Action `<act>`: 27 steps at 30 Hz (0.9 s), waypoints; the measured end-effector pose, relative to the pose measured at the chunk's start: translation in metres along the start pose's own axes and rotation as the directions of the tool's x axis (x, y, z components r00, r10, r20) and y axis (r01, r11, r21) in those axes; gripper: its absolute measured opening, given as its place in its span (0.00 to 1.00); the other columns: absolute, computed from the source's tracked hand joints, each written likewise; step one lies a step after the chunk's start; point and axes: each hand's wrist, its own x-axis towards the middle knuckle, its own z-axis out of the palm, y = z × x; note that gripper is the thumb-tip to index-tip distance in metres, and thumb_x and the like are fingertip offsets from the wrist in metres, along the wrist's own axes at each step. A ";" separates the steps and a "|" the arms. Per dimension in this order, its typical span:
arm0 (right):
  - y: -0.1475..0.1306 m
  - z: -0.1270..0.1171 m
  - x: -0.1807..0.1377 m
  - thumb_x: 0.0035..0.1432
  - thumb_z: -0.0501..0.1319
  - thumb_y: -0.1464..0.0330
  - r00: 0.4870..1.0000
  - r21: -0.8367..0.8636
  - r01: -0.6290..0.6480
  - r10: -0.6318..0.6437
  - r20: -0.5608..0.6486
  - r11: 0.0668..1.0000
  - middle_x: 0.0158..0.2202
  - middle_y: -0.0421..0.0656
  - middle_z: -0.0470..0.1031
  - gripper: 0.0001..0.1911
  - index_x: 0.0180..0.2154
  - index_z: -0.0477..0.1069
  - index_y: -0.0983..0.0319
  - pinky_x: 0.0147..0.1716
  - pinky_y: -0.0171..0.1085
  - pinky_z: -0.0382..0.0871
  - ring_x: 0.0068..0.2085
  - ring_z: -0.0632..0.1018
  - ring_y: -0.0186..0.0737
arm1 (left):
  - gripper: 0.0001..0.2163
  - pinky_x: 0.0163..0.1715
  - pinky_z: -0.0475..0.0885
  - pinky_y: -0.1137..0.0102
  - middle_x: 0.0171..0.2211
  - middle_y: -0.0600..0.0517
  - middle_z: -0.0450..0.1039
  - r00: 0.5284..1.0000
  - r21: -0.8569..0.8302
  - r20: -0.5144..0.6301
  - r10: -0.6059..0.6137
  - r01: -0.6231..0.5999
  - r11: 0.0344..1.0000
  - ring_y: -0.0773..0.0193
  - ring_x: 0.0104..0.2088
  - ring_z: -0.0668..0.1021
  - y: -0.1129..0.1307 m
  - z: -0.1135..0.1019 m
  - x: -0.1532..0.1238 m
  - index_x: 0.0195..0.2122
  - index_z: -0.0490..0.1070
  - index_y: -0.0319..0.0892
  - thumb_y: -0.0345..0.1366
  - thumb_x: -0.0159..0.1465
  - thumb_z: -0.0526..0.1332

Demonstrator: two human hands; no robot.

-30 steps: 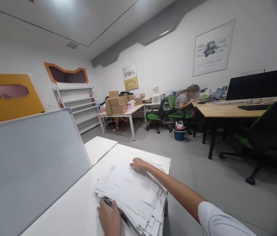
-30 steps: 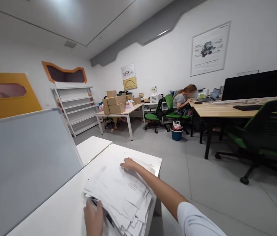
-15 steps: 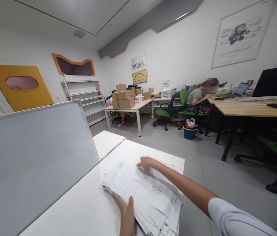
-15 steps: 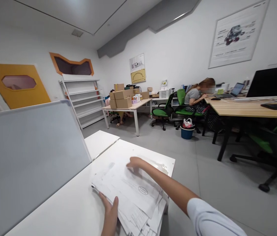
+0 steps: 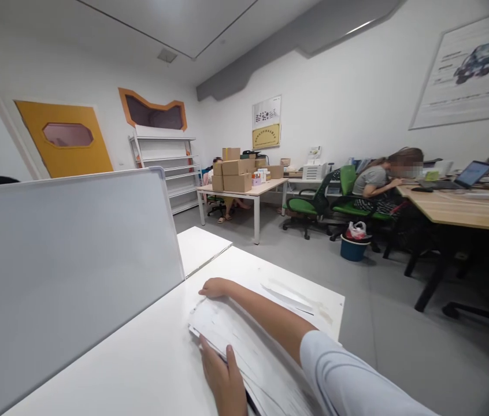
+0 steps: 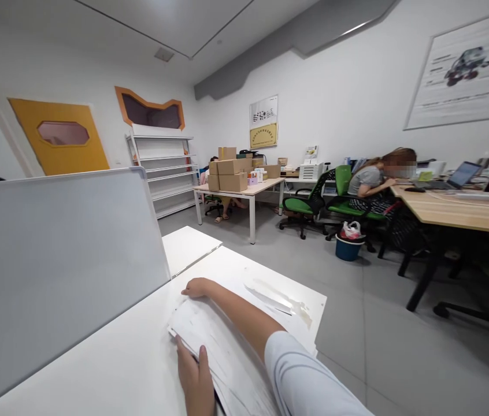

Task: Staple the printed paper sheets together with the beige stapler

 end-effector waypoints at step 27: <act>-0.038 0.033 -0.046 0.69 0.44 0.57 0.995 -0.098 -0.025 0.015 -0.099 0.995 0.45 0.57 0.79 0.29 0.42 0.79 0.68 0.48 0.44 0.68 0.50 0.78 0.52 | 0.35 0.69 0.47 0.55 0.71 0.35 0.39 0.999 -0.036 -0.042 -0.025 0.024 0.999 0.51 0.71 0.45 -0.008 0.004 0.003 0.69 0.38 0.27 0.49 0.69 0.40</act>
